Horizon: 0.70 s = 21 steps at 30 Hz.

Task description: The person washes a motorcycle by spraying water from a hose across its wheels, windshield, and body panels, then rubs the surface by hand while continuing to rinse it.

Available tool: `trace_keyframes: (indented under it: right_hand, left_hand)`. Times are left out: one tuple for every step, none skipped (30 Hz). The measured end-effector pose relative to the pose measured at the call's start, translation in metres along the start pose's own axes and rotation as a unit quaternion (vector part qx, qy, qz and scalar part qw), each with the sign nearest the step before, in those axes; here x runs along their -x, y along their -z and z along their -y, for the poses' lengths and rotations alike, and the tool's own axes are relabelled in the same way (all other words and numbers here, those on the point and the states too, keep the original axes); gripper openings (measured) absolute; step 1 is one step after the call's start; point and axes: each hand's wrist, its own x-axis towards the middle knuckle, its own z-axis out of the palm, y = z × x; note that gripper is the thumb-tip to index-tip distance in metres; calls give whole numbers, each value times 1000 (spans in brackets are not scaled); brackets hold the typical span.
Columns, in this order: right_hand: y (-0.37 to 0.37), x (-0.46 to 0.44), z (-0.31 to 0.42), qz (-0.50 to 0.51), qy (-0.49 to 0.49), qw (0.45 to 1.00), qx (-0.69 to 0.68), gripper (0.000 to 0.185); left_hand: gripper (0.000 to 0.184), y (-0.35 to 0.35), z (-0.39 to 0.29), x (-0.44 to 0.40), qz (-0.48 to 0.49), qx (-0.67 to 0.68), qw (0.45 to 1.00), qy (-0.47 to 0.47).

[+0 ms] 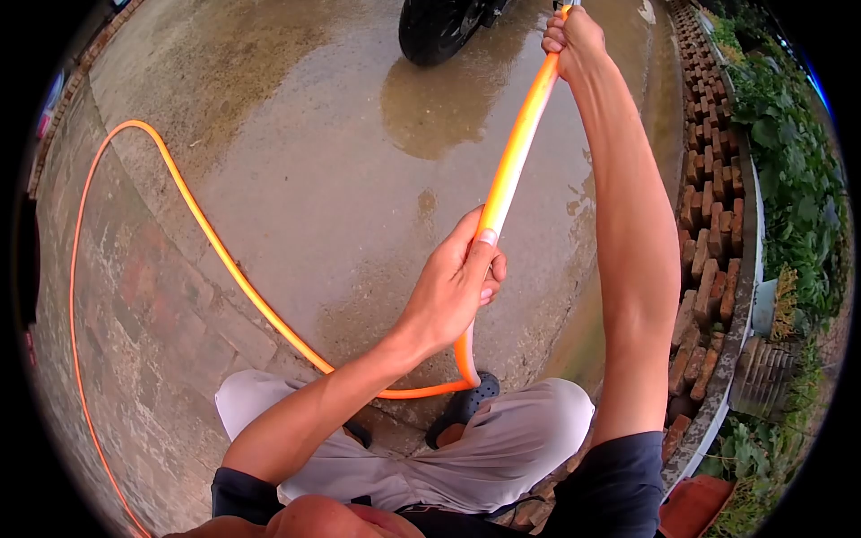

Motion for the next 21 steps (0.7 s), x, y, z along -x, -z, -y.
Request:
trace_keyframes:
  right_hand:
    - [0, 0, 0, 0, 0, 1000, 0, 24]
    - [0, 1, 1, 1, 2, 1000, 2, 25]
    - [-2, 5, 3, 2, 4, 1000, 4, 25]
    - [-5, 10, 3, 2, 5, 1000, 4, 25]
    - [-9, 15, 3, -20, 9, 1000, -3, 25]
    - [-11, 18, 3, -41, 13, 999, -12, 26]
    - [-9, 17, 3, -41, 15, 999, -13, 26]
    - [-6, 14, 3, -31, 4, 999, -13, 22]
    - [-6, 16, 3, -20, -6, 1000, -13, 20]
    - [-7, 17, 4, -20, -5, 1000, -14, 20]
    - [-8, 18, 3, -9, -3, 1000, -9, 21]
    - [-10, 19, 3, 1, -1, 1000, -3, 22]
    - [-12, 20, 5, 1, 1, 1000, -3, 22]
    - [-14, 20, 8, 17, -8, 1000, 9, 21]
    - [-17, 22, 11, 32, -18, 999, 21, 20]
    - [-21, 22, 14, 32, -16, 999, 21, 20]
    - [-26, 22, 17, 38, -23, 999, 24, 20]
    - [-30, 20, 18, 43, -29, 998, 26, 19]
    - [-33, 17, 19, 57, -39, 997, 23, 17]
    - [-38, 14, 19, 56, -38, 997, 23, 17]
    - [-43, 7, 17, 68, -42, 996, 42, 20]
  left_hand:
    - [40, 0, 0, 0, 0, 0, 1000, 0]
    - [40, 0, 0, 0, 1, 2, 1000, 1]
    - [40, 0, -1, 0, 2, 4, 1000, 1]
    - [40, 0, -2, 0, 3, 4, 1000, 1]
    - [40, -1, -3, 1, 2, 2, 1000, 2]
    - [40, -1, -4, 1, 2, -1, 1000, 2]
    - [40, -2, -5, 1, 3, -2, 1000, 1]
    - [40, -2, -4, 1, 3, -1, 1000, -1]
    - [40, -2, -3, 2, 3, 0, 1000, -1]
    - [40, -2, -3, 2, 3, -1, 1000, -3]
    - [40, -2, -2, 3, 5, 0, 1000, 1]
    - [41, -2, -1, 3, 7, 2, 1000, 4]
    - [41, -3, 1, 4, 8, 1, 1000, 2]
    - [41, -4, 3, 4, 13, -2, 1000, -1]
    - [41, -4, 4, 5, 17, -4, 1000, -4]
    - [41, -5, 3, 4, 18, -5, 1000, -4]
    - [42, -7, 2, 4, 20, -1, 1000, -6]
    - [42, -8, 2, 5, 23, 2, 1000, -6]
    - [42, -9, 1, 5, 24, 2, 1000, -6]
    - [42, -9, 1, 6, 27, 5, 1000, -9]
    - [43, -10, 0, 6, 31, 9, 999, -12]
